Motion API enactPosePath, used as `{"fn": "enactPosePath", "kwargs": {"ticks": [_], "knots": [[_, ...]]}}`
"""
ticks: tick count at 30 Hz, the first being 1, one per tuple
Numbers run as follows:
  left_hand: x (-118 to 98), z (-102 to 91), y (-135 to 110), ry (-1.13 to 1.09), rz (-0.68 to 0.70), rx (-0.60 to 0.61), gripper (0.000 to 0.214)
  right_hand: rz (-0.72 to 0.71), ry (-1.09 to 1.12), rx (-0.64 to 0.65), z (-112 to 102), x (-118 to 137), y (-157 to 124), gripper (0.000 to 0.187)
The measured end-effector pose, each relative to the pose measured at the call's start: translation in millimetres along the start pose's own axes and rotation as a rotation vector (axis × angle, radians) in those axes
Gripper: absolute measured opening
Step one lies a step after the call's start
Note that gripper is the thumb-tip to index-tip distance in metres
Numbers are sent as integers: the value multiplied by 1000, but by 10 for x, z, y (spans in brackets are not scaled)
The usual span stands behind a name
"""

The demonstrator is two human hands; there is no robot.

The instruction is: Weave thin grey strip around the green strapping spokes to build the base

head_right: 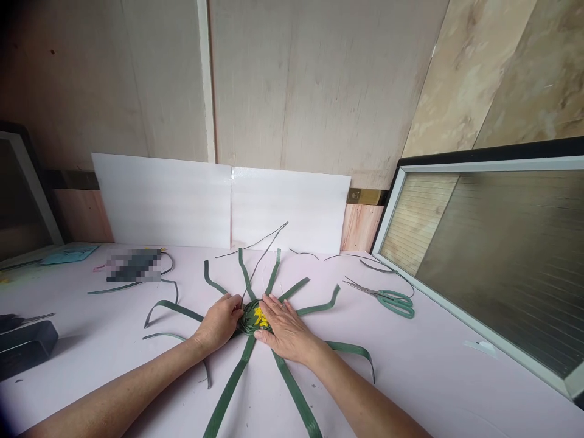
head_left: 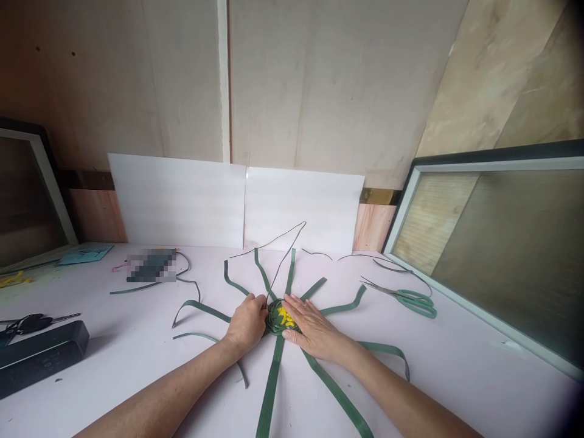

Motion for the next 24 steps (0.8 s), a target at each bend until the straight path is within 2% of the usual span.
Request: {"fn": "enactPosePath", "kwargs": {"ticks": [5, 9, 16, 18, 21, 23, 24], "knots": [[-3, -8, -11, -10, 6, -3, 15, -2, 19, -64, -51, 28, -22, 70], [9, 5, -16, -14, 24, -34, 17, 30, -34, -145, -183, -37, -81, 62], [91, -131, 74, 87, 86, -175, 20, 29, -324, -428, -530, -248, -99, 45], [119, -159, 101, 122, 94, -188, 22, 25, -347, -553, -652, -308, -116, 41], [145, -147, 123, 153, 90, -171, 22, 41, -341, -743, -827, -452, -178, 39], [154, -100, 123, 159, 72, -113, 20, 94, -324, -765, -882, -609, -210, 40], [158, -73, 118, 160, 58, -76, 19, 142, -297, -728, -883, -704, -215, 41]]}}
Point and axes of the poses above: each hand's wrist, its own y-axis towards the middle knuckle, its own z-axis out of the palm, x = y × z, the point moved 4 cm from there along y, towards the middle knuckle, and after that the axes turned 15 degrees about -x, right-handed, at the moved point
